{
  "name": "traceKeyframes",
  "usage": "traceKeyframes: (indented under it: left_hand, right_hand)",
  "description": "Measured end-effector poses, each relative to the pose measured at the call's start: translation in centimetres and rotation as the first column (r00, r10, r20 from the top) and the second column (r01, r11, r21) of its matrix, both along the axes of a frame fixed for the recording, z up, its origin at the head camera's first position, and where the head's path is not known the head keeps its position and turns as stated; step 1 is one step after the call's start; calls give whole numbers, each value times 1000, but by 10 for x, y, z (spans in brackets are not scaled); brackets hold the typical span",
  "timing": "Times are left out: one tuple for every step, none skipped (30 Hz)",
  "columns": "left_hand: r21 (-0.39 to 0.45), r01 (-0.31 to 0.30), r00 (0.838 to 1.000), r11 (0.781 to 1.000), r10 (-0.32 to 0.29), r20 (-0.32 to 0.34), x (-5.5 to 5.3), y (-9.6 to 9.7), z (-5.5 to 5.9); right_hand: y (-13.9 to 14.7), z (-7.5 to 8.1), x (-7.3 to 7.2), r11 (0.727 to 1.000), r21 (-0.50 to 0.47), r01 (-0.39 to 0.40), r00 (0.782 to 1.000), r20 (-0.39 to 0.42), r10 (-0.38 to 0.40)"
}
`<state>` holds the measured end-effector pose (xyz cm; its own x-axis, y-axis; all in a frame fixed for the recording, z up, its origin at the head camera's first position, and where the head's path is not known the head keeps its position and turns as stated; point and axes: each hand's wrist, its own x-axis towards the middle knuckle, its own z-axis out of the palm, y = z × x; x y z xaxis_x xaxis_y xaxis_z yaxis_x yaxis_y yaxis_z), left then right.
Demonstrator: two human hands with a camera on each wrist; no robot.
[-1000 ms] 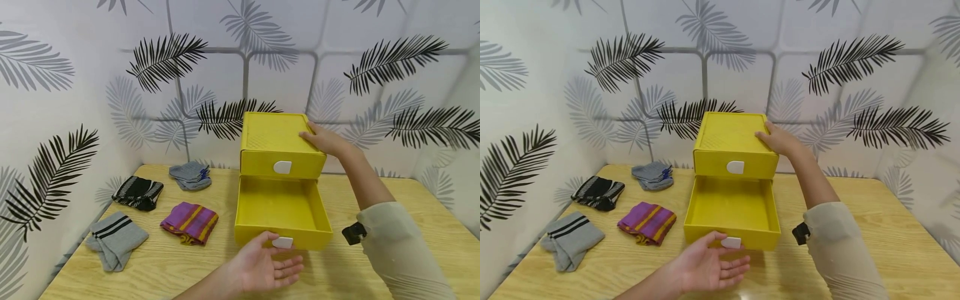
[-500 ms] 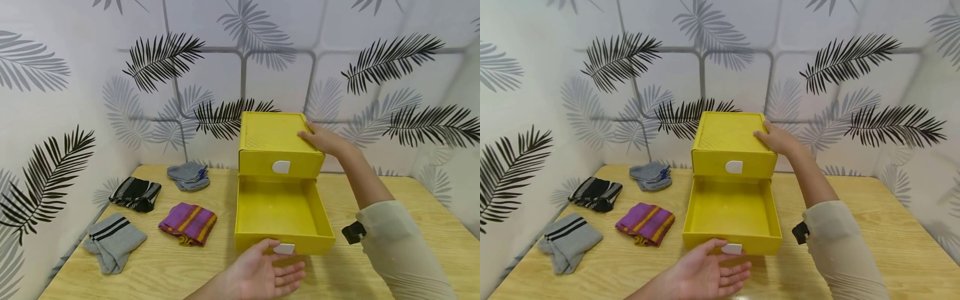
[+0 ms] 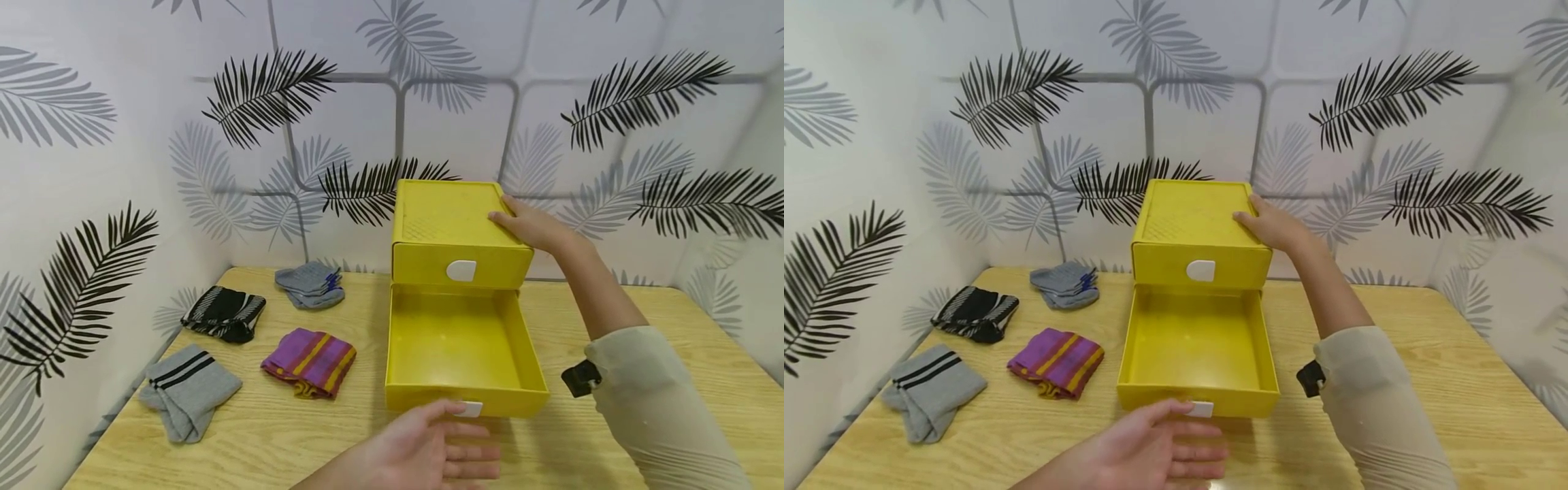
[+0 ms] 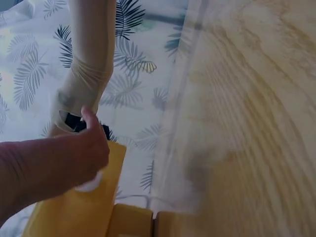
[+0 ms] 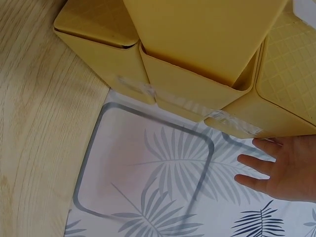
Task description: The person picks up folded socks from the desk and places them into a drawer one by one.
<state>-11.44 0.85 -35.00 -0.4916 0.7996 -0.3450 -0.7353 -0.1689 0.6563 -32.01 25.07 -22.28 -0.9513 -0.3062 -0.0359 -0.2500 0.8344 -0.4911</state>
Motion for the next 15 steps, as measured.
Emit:
traceKeyframes:
  left_hand:
    - [-9,55,998,998,-55,-40,0,-4,3]
    - [-13,114,989,993,-115,-91,1,-9,6]
    - [-14,166,976,986,-166,-138,1,-15,11]
    - [-8,196,964,981,-194,-184,1,-21,16]
    - [2,202,951,979,-196,-241,2,-28,23]
    - [4,186,937,982,-176,-301,1,-36,30]
    - [2,151,920,989,-139,-366,0,-44,37]
    - [-9,95,892,995,-89,-444,-2,-52,44]
    - [-36,17,853,999,-33,-520,-5,-60,51]
    - [-81,-77,796,994,13,-605,-9,-68,56]
    - [-143,-184,726,973,36,-687,-15,-76,60]
    - [-217,-297,646,930,29,-763,-21,-83,61]
    - [-292,-408,566,865,-11,-824,-27,-89,60]
    - [-371,-510,495,776,-89,-865,-34,-94,57]
    - [-453,-597,446,662,-197,-873,-40,-99,52]
  right_hand:
    - [0,0,0,1000,-3,0,1000,2,0]
    - [0,0,1,1000,-7,-2,1000,4,2]
    - [-1,0,1,1000,-9,-2,1000,7,2]
    - [-1,0,1,1000,-9,-2,1000,8,2]
    - [-1,0,1,1000,-11,-2,1000,10,2]
    - [-1,0,1,1000,-10,-1,1000,10,2]
    - [-1,0,1,1000,-9,-2,1000,10,2]
    - [-1,0,1,1000,-7,-3,1000,9,3]
    - [-1,1,0,1000,-5,-2,1000,9,2]
    - [-1,1,0,1000,-5,-3,1000,10,3]
    - [-1,1,0,1000,-7,-4,1000,10,4]
    - [0,1,-1,1000,-6,-6,1000,9,6]
    - [0,0,-1,1000,-8,-5,1000,10,5]
    - [0,0,-1,1000,-10,-4,1000,11,4]
    - [0,0,-1,1000,-13,-3,1000,12,3]
